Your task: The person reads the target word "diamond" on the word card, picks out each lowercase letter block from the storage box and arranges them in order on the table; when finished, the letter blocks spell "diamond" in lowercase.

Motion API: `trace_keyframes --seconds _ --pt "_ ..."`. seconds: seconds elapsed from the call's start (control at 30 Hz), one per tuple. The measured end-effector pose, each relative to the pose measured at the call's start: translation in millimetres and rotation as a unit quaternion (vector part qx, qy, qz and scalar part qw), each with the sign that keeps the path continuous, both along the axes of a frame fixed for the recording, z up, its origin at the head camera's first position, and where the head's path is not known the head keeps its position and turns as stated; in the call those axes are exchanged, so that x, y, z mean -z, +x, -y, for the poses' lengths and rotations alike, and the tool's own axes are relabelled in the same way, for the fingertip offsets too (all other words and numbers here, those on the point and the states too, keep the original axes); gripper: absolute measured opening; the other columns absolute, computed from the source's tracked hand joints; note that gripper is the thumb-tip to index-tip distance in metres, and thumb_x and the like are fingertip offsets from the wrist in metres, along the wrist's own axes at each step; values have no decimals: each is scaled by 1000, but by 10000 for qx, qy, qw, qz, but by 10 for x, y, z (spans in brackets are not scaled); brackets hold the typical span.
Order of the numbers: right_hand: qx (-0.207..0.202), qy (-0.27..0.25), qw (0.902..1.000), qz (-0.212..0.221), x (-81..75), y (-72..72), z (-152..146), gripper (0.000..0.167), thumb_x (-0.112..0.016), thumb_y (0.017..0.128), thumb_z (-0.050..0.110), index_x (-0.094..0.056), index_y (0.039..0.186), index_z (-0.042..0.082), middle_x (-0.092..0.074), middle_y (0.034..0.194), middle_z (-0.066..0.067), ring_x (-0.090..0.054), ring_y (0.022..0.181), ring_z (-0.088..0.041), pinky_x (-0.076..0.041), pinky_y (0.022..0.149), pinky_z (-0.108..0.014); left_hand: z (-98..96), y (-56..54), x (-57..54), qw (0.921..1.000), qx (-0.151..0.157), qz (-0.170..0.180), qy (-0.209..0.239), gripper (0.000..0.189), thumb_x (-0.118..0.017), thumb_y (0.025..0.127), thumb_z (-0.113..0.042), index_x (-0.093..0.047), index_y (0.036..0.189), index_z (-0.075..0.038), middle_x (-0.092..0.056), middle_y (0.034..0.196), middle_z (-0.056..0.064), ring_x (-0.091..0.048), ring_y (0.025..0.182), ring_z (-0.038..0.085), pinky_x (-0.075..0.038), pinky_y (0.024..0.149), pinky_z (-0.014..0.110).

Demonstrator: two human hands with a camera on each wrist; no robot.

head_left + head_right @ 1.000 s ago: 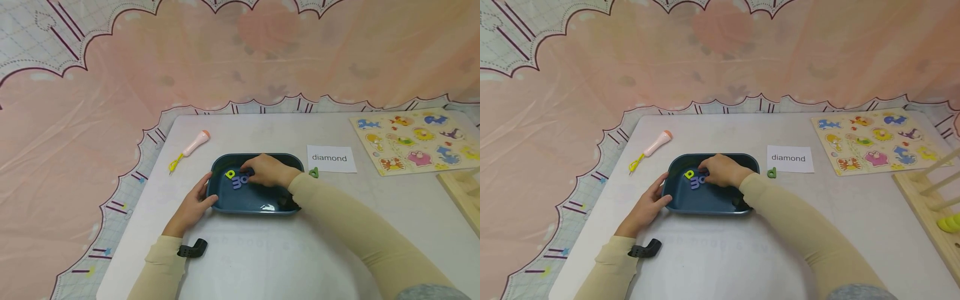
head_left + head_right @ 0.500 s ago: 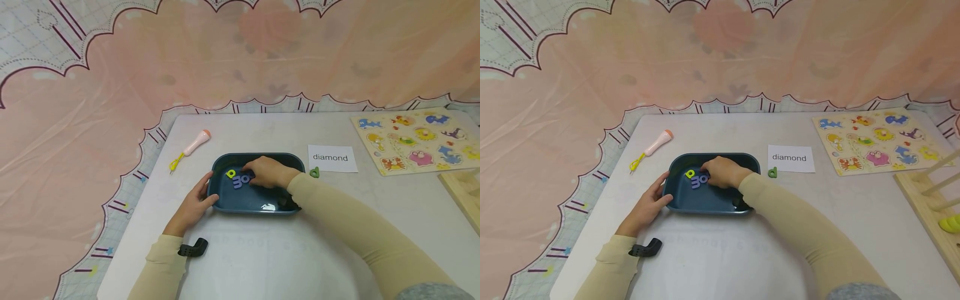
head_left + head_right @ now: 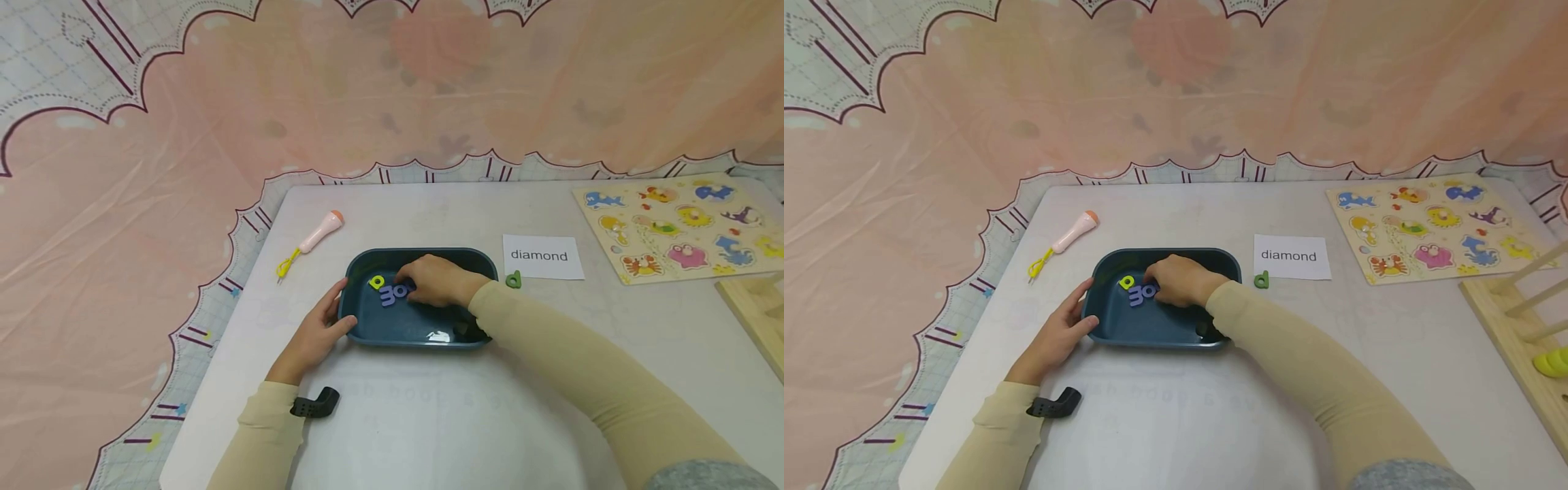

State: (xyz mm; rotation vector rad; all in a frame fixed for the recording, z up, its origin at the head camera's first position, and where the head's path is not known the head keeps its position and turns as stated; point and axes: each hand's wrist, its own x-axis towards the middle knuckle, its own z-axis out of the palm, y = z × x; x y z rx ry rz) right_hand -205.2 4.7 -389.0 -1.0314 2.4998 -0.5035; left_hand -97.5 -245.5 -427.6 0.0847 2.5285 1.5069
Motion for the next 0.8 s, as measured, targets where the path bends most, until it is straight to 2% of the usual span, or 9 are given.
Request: trace_keyframes --seconds 0.5,0.8 --pt "-89 -99 9999 53 -3 11 -4 32 -68 96 18 -68 127 12 -66 127 -6 -61 112 -19 -44 104 -40 -3 -7 1 10000 15 -36 -66 72 -62 100 -25 -24 160 -21 -33 157 21 -30 146 36 -22 114 58" --pt "-28 -82 9999 70 10 4 -9 32 -68 96 18 -68 128 14 -66 127 -5 -61 115 -19 -43 105 -39 2 -10 3 10000 56 -54 -10 72 -62 100 -25 -24 160 -20 -34 157 21 -31 145 36 -21 114 59"
